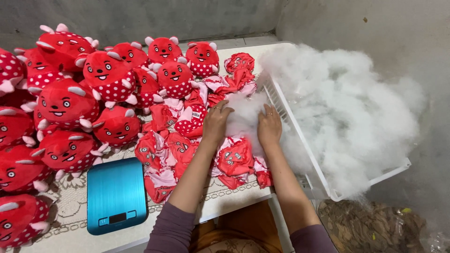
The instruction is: Inserting small red fabric components into plush toy skins on a factory worktable
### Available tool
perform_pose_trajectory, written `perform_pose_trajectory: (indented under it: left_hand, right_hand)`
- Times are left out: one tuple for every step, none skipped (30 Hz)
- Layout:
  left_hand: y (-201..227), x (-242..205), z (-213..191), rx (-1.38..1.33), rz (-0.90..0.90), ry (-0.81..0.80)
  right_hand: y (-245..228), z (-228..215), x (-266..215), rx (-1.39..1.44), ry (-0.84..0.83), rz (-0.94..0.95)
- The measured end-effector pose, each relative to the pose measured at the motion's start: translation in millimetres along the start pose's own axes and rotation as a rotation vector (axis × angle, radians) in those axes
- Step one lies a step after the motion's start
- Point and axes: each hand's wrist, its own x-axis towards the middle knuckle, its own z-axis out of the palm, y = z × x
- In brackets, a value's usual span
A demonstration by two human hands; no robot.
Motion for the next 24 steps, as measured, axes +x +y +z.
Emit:
perform_pose_trajectory:
  left_hand:
    - [-3, -1, 3, 0.002, -0.004, 0.001]
    - [-6, -2, 5, -0.022, -0.010, 0.030]
    - [-9, -1, 8, -0.047, -0.015, 0.058]
    - [-7, -1, 1, -0.045, -0.017, 0.060]
    - [-6, -1, -5, -0.088, -0.037, 0.074]
    - [-4, -1, -11, -0.132, -0.057, 0.087]
    - [3, 0, -20, -0.130, -0.058, 0.089]
    - [9, 1, -29, -0.213, -0.083, 0.015]
    - [16, 3, -38, -0.295, -0.108, -0.058]
    - [24, 4, -47, -0.292, -0.109, -0.055]
    - [32, 4, -55, -0.363, -0.132, -0.127]
    - [40, 5, -62, -0.434, -0.154, -0.199]
    - [33, 1, -47, -0.433, -0.158, -0.198]
    - [26, -3, -31, -0.347, -0.091, -0.242]
    - [19, -6, -15, -0.260, -0.023, -0.284]
    - [10, -10, -1, -0.258, -0.025, -0.283]
    - [1, -15, 13, -0.251, 0.045, -0.253]
    - [-9, -20, 26, -0.243, 0.115, -0.223]
    - [-8, -20, 16, -0.240, 0.111, -0.221]
    - [-7, -21, 6, -0.241, 0.150, -0.208]
    - [-8, -20, -4, -0.240, 0.190, -0.194]
    - [-5, -17, -17, -0.236, 0.187, -0.192]
    - [0, -17, -29, -0.257, 0.158, -0.197]
    - [6, -16, -41, -0.278, 0.129, -0.201]
  right_hand:
    - [0, 1, 1, 0.002, -0.001, -0.004]
    - [0, 3, 1, -0.015, -0.019, 0.009]
    - [0, 4, 2, -0.032, -0.037, 0.023]
    - [0, 1, 4, -0.030, -0.036, 0.019]
    - [0, -2, 6, -0.015, -0.093, 0.032]
    - [0, -5, 8, 0.001, -0.150, 0.044]
    - [-9, -30, 16, 0.001, -0.149, 0.042]
    - [-19, -54, 24, 0.022, -0.236, 0.077]
    - [-29, -78, 31, 0.044, -0.322, 0.110]
    - [-39, -105, 39, 0.046, -0.320, 0.106]
    - [-50, -132, 45, 0.139, -0.304, 0.037]
    - [-60, -159, 52, 0.231, -0.287, -0.032]
    - [-68, -162, 54, 0.233, -0.290, -0.035]
    - [-76, -164, 55, 0.228, -0.359, -0.172]
    - [-84, -166, 58, 0.222, -0.425, -0.310]
    - [-83, -151, 59, 0.223, -0.424, -0.313]
    - [-81, -135, 58, 0.226, -0.472, -0.341]
    - [-80, -119, 58, 0.229, -0.520, -0.369]
    - [-78, -111, 59, 0.231, -0.520, -0.375]
    - [-76, -102, 59, 0.252, -0.508, -0.365]
    - [-75, -93, 61, 0.273, -0.493, -0.355]
    - [-73, -81, 62, 0.276, -0.491, -0.360]
    - [-69, -69, 60, 0.211, -0.469, -0.328]
    - [-65, -58, 57, 0.145, -0.446, -0.297]
